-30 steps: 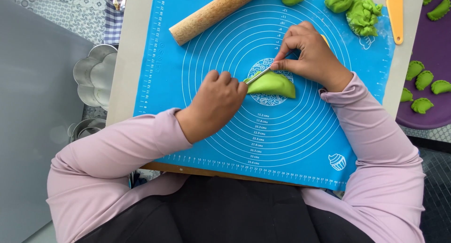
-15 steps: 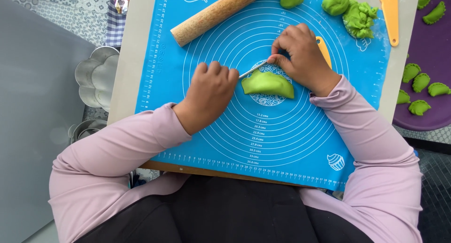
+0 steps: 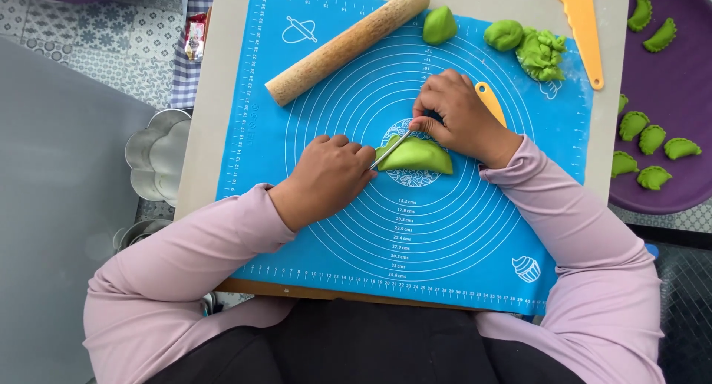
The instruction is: The person is hand-crafting green dumplings by rolling dough, flattening it, adding filling, and sealing the edges using a thin metal tool for decorative patterns.
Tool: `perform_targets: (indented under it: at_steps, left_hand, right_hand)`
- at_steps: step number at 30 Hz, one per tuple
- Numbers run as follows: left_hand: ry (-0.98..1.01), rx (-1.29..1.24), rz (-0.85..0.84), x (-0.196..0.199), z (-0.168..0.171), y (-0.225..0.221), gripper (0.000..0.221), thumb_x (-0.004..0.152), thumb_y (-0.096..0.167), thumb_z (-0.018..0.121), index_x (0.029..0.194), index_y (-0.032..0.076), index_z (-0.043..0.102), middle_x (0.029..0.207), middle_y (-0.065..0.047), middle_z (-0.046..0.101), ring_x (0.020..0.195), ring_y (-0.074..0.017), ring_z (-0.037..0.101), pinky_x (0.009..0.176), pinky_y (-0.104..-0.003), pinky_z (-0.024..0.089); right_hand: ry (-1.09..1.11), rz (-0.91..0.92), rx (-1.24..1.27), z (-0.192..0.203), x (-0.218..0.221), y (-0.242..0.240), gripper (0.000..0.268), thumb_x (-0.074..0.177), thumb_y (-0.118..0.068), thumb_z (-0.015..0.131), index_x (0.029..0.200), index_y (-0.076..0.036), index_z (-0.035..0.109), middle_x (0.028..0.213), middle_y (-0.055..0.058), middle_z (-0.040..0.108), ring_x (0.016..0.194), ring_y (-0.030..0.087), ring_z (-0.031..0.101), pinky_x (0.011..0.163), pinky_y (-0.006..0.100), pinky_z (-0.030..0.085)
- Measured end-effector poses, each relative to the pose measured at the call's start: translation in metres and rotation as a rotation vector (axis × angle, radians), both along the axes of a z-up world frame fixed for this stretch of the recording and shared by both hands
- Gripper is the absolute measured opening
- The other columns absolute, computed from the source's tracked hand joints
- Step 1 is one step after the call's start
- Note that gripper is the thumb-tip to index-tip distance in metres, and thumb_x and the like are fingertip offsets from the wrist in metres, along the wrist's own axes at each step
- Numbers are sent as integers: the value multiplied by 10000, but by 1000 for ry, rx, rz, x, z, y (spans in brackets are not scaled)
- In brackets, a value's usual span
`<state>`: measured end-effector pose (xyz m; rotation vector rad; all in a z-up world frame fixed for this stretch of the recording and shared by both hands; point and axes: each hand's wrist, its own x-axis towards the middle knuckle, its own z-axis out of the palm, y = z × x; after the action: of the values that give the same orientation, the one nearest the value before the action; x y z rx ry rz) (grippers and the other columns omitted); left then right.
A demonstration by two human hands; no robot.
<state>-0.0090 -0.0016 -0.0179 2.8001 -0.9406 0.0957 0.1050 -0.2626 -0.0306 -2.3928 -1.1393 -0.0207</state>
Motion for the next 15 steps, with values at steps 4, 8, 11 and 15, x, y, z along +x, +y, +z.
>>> perform_targets:
  at_steps: [4, 8, 11, 15]
  left_hand:
    - [35, 10, 11, 1, 9, -1, 137, 1005, 284, 663, 1000, 165, 729, 864, -59, 773, 851, -232, 761, 750, -351, 560]
    - [70, 6, 12, 3, 17, -2, 98, 1010, 231, 663, 1016, 170, 740, 862, -69, 779, 845, -249, 768, 738, -362, 567]
    - [101, 2, 18, 7, 17, 0, 86, 1001, 227, 675, 1009, 178, 746, 843, -61, 777, 831, -244, 771, 720, -357, 569]
    - [155, 14, 52, 12, 22, 1, 65, 965, 246, 726, 975, 195, 765, 807, -22, 770, 825, -224, 769, 724, -358, 571]
  right_hand:
    - [64, -19, 56, 5, 0, 1, 356, 1000, -478, 708, 831, -166, 676, 907, 22, 540, 1020, 263, 534, 925, 425, 411]
    - [90, -55, 60, 8, -2, 4, 348, 993, -447, 744, 825, -146, 693, 915, 40, 551, 1038, 268, 529, 956, 438, 416]
    - [95, -79, 42, 8, -2, 5, 353, 997, -450, 752, 835, -141, 697, 921, 42, 545, 1050, 266, 522, 967, 442, 410]
    - [89, -126, 10, 4, 0, 4, 387, 997, -511, 748, 856, -157, 682, 939, 32, 528, 1070, 256, 510, 942, 439, 397]
